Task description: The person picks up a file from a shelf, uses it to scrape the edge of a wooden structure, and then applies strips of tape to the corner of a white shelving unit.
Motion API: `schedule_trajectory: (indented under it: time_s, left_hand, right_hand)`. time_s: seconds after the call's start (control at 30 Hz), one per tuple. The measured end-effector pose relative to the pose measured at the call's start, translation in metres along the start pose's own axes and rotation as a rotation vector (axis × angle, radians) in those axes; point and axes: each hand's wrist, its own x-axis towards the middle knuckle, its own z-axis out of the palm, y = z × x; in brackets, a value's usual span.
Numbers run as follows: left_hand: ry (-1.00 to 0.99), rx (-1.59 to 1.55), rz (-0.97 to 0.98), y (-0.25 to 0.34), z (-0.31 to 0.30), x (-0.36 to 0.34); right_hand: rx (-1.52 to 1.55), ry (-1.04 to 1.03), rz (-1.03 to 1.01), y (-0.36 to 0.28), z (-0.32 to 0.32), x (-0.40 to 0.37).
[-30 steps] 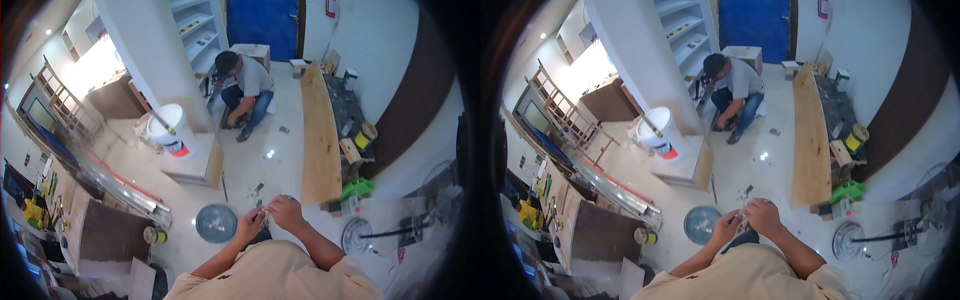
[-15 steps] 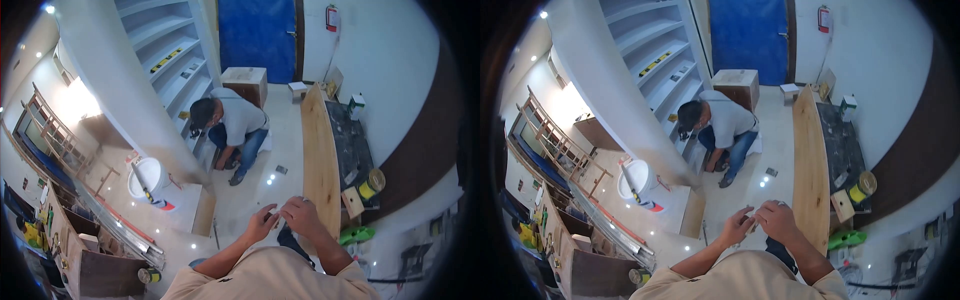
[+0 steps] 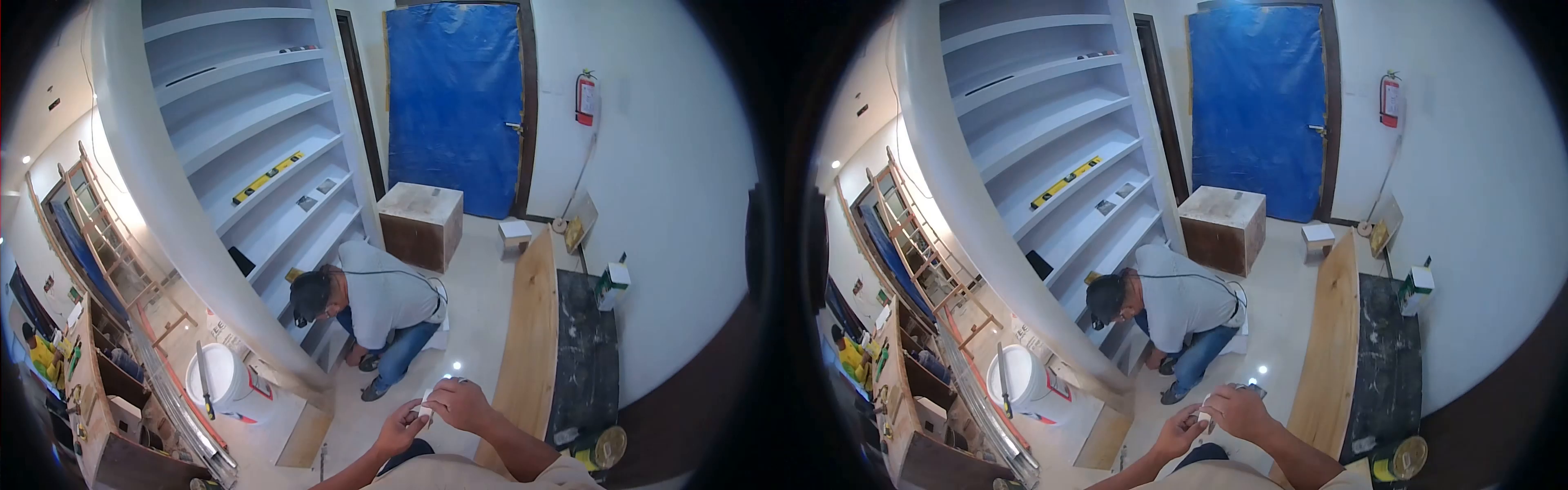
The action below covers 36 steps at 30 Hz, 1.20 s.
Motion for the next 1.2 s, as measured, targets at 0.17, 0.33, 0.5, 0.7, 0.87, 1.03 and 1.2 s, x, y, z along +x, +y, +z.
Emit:
schedule_trajectory:
  time_s: [0.17, 0.33, 0.5, 0.7, 0.87, 1.03, 1.2]
  left_hand:
    - [0.088, -0.12, 0.196, -0.015, -0.006, 0.104]
    - [0.06, -0.029, 0.24, 0.008, -0.038, 0.23]
    - [0.151, 0.253, 0.32, 0.047, -0.045, 0.354]
    - [0.195, 0.195, 0.118, 0.031, -0.048, 0.472]
    - [0.265, 0.292, -0.014, 0.0, -0.062, 0.581]
    - [0.519, 0.508, -0.018, 0.054, -0.102, 0.691]
    - [0.836, 0.654, 0.34, 0.167, -0.14, 0.787]
  right_hand:
    - [-0.002, 0.025, -0.013, 0.093, -0.003, 0.049]
    - [-0.037, 0.064, 0.033, 0.177, -0.033, 0.113]
    - [-0.167, 0.039, 0.036, 0.273, -0.072, 0.165]
    - [-0.108, 0.078, 0.106, 0.389, -0.106, 0.217]
    - [-0.052, 0.005, -0.031, 0.515, -0.132, 0.27]
    - [-0.049, -0.055, -0.197, 0.626, -0.17, 0.346]
    - [0.039, -0.031, -0.317, 0.705, -0.195, 0.441]
